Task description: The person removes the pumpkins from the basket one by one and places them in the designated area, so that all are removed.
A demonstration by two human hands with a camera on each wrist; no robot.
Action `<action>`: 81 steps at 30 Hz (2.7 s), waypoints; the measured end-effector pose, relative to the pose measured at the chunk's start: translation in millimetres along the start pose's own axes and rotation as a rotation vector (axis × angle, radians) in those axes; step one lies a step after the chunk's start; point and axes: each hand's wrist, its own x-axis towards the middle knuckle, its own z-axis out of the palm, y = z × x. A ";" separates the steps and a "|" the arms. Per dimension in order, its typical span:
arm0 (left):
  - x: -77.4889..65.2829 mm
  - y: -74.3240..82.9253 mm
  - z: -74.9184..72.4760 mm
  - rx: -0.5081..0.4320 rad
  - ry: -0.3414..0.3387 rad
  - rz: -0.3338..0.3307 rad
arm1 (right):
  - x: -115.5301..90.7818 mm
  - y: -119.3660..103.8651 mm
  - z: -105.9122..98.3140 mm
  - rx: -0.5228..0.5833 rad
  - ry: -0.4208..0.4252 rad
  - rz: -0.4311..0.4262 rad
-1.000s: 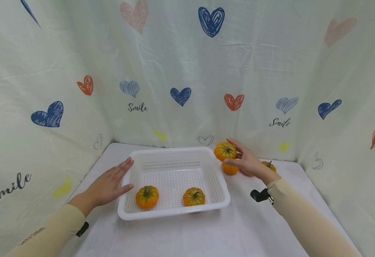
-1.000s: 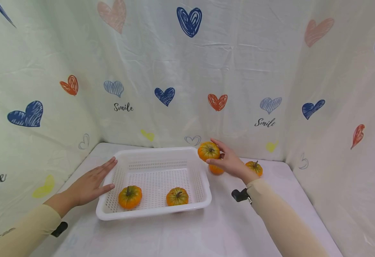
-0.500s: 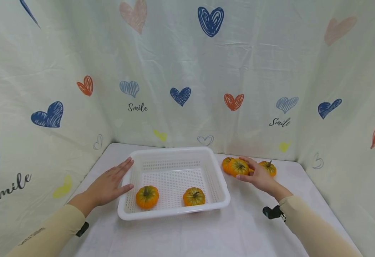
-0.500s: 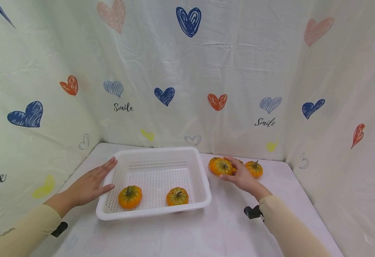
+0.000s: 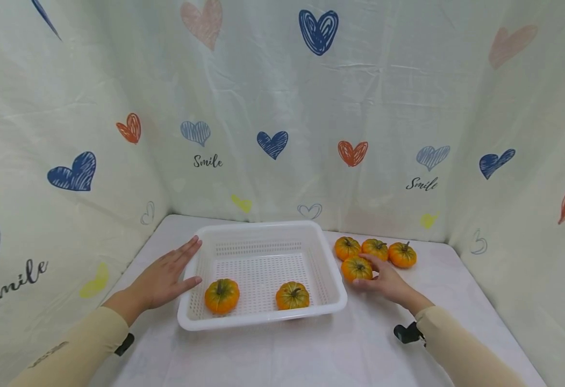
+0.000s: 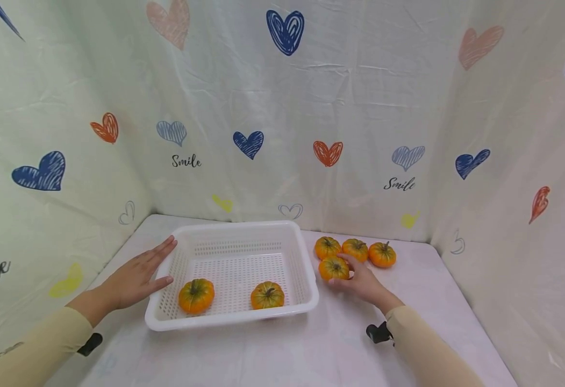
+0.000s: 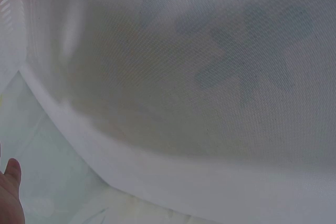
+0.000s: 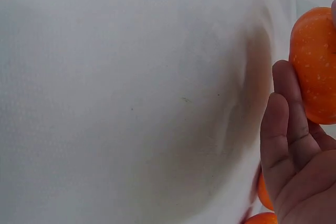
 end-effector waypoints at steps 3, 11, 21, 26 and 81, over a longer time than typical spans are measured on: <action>0.2 -0.4 0.8 0.005 0.002 0.001 | 1.2 4.1 3.5 0.011 0.010 0.001; 0.5 -1.7 1.1 0.004 -0.003 -0.003 | 3.7 10.3 10.7 0.001 0.011 0.015; 0.1 -0.7 3.3 -0.007 0.011 0.001 | 4.6 11.1 15.2 -0.023 0.030 0.046; -0.1 -0.4 1.2 -0.005 0.002 0.000 | 5.4 11.9 15.0 -0.029 0.021 0.058; 1.5 -1.0 4.4 -0.001 -0.002 -0.012 | 6.2 14.1 19.1 -0.014 0.009 0.103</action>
